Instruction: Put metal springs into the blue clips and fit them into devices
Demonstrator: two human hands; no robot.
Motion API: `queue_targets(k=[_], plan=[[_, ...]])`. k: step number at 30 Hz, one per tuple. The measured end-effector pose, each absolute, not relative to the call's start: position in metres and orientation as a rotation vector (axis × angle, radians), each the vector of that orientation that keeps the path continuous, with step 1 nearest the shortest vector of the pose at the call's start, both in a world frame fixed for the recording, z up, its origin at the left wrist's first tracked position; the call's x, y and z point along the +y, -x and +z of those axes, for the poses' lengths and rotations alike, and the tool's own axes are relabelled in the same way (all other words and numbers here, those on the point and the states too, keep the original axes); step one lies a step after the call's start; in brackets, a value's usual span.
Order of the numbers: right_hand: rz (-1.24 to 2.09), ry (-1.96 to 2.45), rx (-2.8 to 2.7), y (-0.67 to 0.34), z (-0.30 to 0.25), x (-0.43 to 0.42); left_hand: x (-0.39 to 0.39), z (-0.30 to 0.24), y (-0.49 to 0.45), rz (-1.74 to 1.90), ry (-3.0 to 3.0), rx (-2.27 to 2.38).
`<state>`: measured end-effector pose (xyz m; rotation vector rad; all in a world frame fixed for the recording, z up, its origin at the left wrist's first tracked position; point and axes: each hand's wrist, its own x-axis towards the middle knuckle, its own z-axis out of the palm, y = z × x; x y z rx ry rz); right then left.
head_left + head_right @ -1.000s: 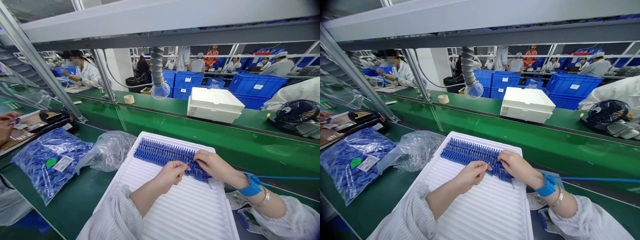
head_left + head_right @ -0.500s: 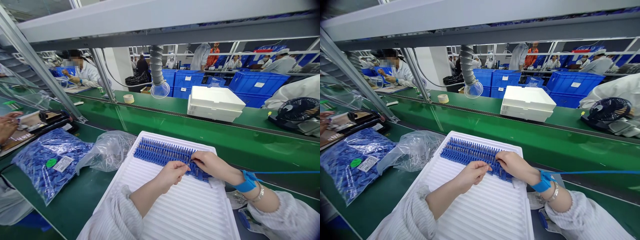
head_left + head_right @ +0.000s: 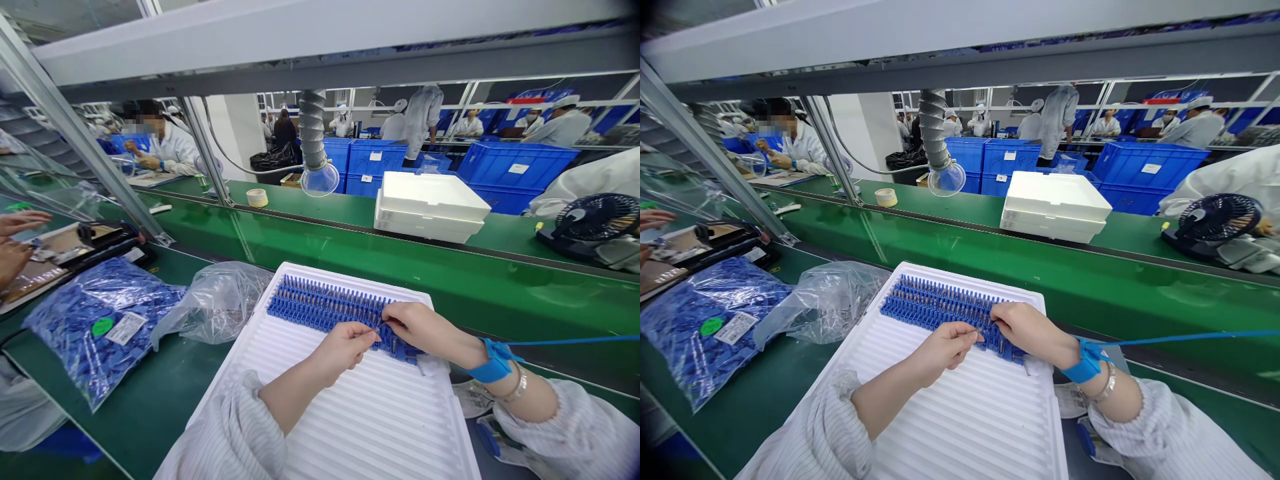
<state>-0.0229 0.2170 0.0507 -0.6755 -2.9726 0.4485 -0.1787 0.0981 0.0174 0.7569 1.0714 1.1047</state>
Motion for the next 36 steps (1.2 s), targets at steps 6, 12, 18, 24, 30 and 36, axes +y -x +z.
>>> queue_targets(k=[6,12,18,24,30,36], plan=[[0.510,0.688,-2.902,0.021,0.057,0.218,0.099,0.013,0.179,1.094,-0.759,1.071],[0.798,0.656,-2.730,0.017,0.063,0.201,0.097,0.017,0.175,1.118,-0.802,1.082],[0.929,0.635,-2.649,0.020,0.064,0.192,0.094,0.021,0.170,1.136,-0.853,1.114],[0.487,0.905,-2.793,0.016,0.051,0.213,0.097,0.017,0.174,1.156,-0.842,1.157],[0.307,1.000,-2.882,0.017,0.040,0.213,0.096,0.019,0.175,1.141,-0.856,1.148],[0.289,0.967,-2.926,0.019,0.046,0.209,0.097,0.018,0.174,1.136,-0.862,1.150]])
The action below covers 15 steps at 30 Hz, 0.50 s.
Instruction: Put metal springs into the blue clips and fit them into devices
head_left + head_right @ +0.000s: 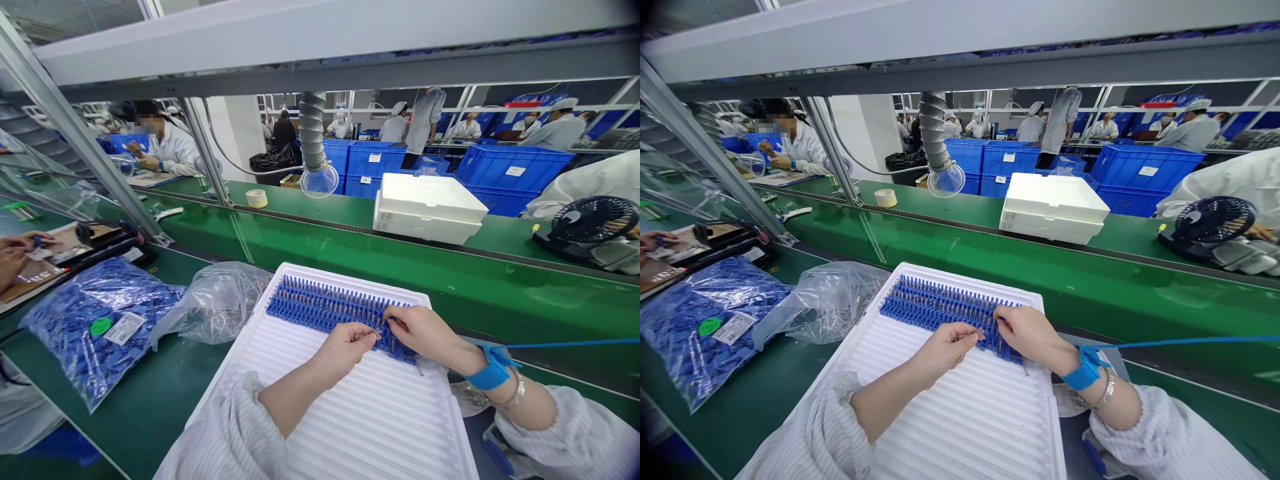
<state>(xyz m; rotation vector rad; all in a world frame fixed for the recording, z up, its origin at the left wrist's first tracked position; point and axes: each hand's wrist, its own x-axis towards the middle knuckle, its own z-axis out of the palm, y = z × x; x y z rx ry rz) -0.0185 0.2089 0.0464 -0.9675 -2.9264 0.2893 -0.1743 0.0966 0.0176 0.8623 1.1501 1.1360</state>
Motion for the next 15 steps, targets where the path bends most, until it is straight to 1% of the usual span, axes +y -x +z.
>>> queue_targets(k=[9,15], plan=[[0.417,0.859,-2.928,0.017,0.051,0.208,0.098,0.014,0.174,1.144,-0.905,1.166],[0.617,0.782,-2.838,0.016,0.060,0.203,0.098,0.013,0.174,1.145,-1.021,1.211]])
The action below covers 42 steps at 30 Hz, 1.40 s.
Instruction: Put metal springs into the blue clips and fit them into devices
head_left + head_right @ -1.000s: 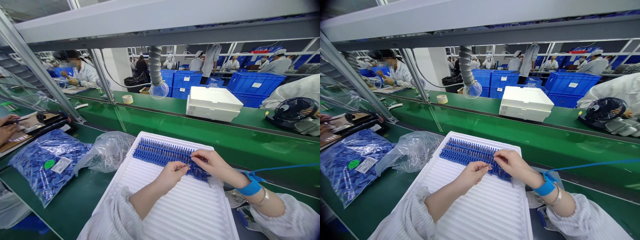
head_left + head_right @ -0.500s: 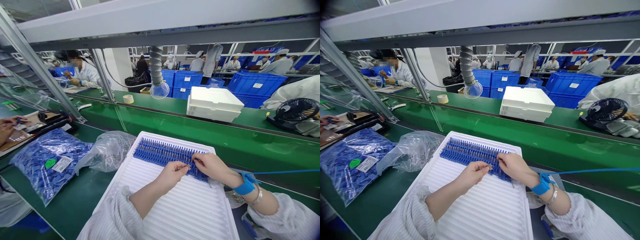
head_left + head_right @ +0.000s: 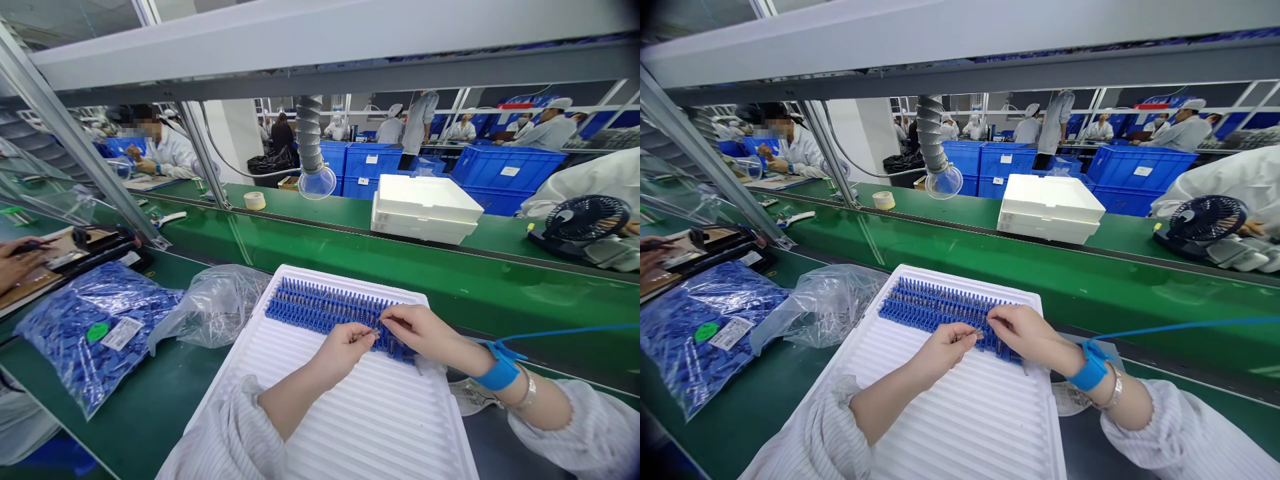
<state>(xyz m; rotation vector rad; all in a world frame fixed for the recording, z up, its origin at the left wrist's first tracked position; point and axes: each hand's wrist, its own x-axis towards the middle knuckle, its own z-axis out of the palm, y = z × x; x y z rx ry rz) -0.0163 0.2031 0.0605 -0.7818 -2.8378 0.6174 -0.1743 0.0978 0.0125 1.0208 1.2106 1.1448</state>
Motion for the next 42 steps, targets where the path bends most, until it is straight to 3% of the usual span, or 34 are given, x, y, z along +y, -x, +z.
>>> queue_targets(k=[6,18,25,42], plan=[[1.049,0.704,-2.558,0.024,0.060,0.189,0.094,0.017,0.173,1.162,-1.218,1.331],[1.163,0.702,-2.428,0.024,0.060,0.185,0.094,0.018,0.175,1.234,-1.236,1.298],[0.696,0.774,-2.624,0.010,0.058,0.213,0.098,0.013,0.177,1.276,-1.118,1.307],[0.535,0.760,-2.835,0.012,0.044,0.215,0.099,0.008,0.175,1.238,-1.098,1.280]])
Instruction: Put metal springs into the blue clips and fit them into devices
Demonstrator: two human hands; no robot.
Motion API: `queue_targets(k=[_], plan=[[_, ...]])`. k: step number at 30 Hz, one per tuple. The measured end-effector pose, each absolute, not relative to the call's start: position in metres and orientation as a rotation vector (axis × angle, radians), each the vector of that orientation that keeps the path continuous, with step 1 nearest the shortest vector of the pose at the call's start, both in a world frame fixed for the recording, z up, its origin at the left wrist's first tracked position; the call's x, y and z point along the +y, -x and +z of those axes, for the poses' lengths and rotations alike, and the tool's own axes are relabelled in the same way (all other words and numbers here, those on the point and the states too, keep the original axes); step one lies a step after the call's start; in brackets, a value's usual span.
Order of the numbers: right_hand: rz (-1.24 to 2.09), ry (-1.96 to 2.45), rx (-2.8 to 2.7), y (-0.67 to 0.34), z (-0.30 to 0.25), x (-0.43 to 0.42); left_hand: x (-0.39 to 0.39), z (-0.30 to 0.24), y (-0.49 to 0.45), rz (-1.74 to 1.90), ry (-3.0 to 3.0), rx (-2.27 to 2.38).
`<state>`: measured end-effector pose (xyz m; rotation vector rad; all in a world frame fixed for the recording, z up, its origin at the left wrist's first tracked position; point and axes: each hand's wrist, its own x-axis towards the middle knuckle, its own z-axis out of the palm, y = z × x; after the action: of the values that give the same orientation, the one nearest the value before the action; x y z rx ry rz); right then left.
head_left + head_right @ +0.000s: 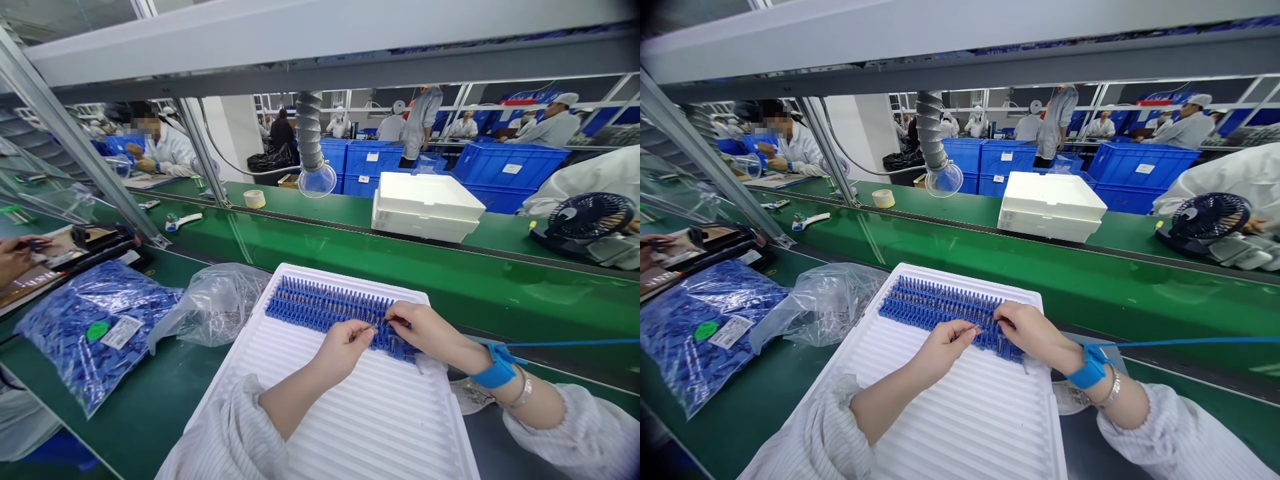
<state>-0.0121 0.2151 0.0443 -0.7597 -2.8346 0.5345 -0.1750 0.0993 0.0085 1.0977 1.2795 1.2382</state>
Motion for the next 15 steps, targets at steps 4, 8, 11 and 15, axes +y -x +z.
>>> queue_targets(k=[4,8,11,15], plan=[[0.533,0.762,-2.842,0.014,0.044,0.214,0.100,0.008,0.176,1.232,-1.108,1.276],[0.549,0.745,-2.842,0.015,0.042,0.215,0.100,0.007,0.176,1.234,-1.118,1.281],[0.562,0.735,-2.828,0.015,0.045,0.215,0.100,0.007,0.175,1.230,-1.129,1.277],[0.594,0.714,-2.774,0.014,0.056,0.208,0.099,0.008,0.175,1.223,-1.150,1.272]])
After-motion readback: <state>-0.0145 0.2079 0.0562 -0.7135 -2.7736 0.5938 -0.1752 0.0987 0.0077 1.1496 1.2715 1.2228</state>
